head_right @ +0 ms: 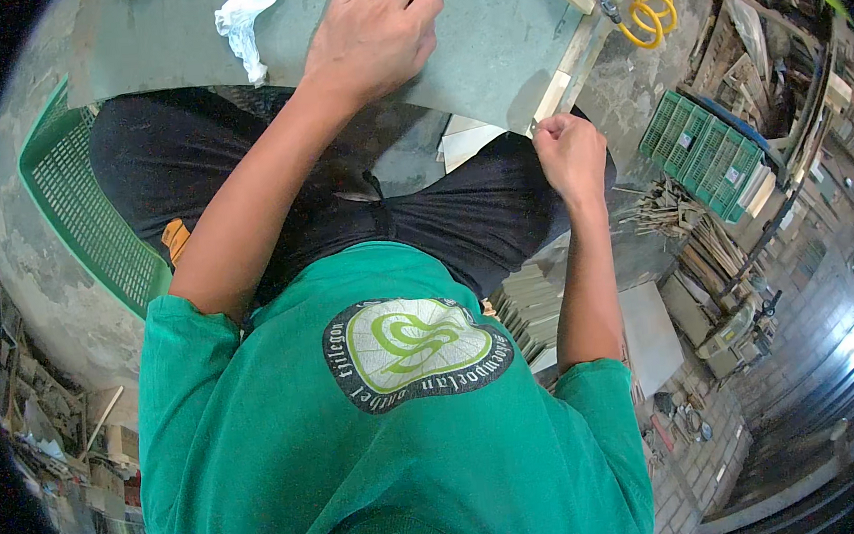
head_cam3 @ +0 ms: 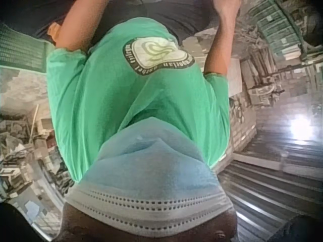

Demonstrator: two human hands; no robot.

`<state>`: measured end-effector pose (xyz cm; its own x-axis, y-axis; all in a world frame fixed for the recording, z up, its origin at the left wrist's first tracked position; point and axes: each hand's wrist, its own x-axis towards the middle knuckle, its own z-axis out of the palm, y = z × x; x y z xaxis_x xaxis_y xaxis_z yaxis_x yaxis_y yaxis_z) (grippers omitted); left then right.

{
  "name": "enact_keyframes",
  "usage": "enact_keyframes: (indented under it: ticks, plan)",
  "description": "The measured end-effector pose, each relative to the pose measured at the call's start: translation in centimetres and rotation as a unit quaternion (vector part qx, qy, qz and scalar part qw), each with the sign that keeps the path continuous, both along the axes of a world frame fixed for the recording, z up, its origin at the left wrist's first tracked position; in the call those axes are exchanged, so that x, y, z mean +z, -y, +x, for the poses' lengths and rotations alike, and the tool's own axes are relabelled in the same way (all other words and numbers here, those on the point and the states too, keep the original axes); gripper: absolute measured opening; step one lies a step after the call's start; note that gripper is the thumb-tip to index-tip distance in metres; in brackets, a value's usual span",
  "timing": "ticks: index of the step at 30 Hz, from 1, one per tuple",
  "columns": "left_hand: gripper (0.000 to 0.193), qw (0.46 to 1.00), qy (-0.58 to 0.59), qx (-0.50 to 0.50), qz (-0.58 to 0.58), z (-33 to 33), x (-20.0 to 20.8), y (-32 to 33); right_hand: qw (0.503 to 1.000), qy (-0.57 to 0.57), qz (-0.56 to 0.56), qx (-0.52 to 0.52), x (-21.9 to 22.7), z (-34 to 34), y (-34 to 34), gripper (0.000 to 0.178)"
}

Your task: Apply glue and use a pneumatic nail gun to assemble small wooden frames in a workshop.

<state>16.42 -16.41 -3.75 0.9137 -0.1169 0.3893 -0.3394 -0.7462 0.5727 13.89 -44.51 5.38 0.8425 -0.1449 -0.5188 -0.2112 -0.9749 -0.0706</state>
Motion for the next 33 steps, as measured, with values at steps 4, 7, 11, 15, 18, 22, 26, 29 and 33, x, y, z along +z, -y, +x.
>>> enact_keyframes:
  ticks: [4, 7, 11, 15, 18, 22, 26, 29, 33]
  plan:
    - [0.008, 1.0, 0.003, 0.005, 0.015, -0.2, -0.5, 0.3, 0.999, -0.01, -0.032, 0.04, -0.2, -0.5, 0.0, 0.02]
    - [0.009, 0.999, 0.024, 0.031, 0.003, -0.4, -2.0, 0.8, 0.999, 0.006, -0.024, 0.036, -0.3, -0.7, -0.3, 0.019]
    - [0.009, 0.999, 0.026, 0.028, 0.012, 0.0, -2.6, 1.0, 0.997, -0.019, -0.026, 0.064, -0.4, -1.0, 0.6, 0.018]
    - [0.01, 0.999, 0.014, 0.021, 0.036, 0.0, -2.4, 1.2, 0.998, -0.057, 0.02, 0.015, 0.7, -3.7, 2.4, 0.022]
    - [0.016, 0.999, -0.002, 0.014, 0.044, -0.2, -2.4, 1.2, 0.989, -0.048, 0.103, -0.1, 1.8, -6.3, 2.9, 0.026]
    - [0.01, 0.998, 0.028, 0.017, 0.06, -0.1, -2.6, 1.0, 0.891, -0.007, 0.324, -0.318, 1.6, -10.5, 3.4, 0.029]
    - [0.012, 0.999, 0.025, -0.002, 0.043, -0.7, -2.2, 1.9, 0.802, 0.057, 0.424, -0.416, -0.2, -14.6, 5.0, 0.019]
    - [0.016, 0.992, 0.013, -0.11, 0.056, -2.9, -1.0, 5.5, 0.732, 0.096, 0.513, -0.439, -1.4, -16.4, 6.3, 0.013]
    - [0.019, 0.954, 0.024, -0.282, 0.095, -7.5, -0.4, 11.7, 0.675, 0.125, 0.574, -0.447, -2.1, -17.1, 7.1, 0.011]
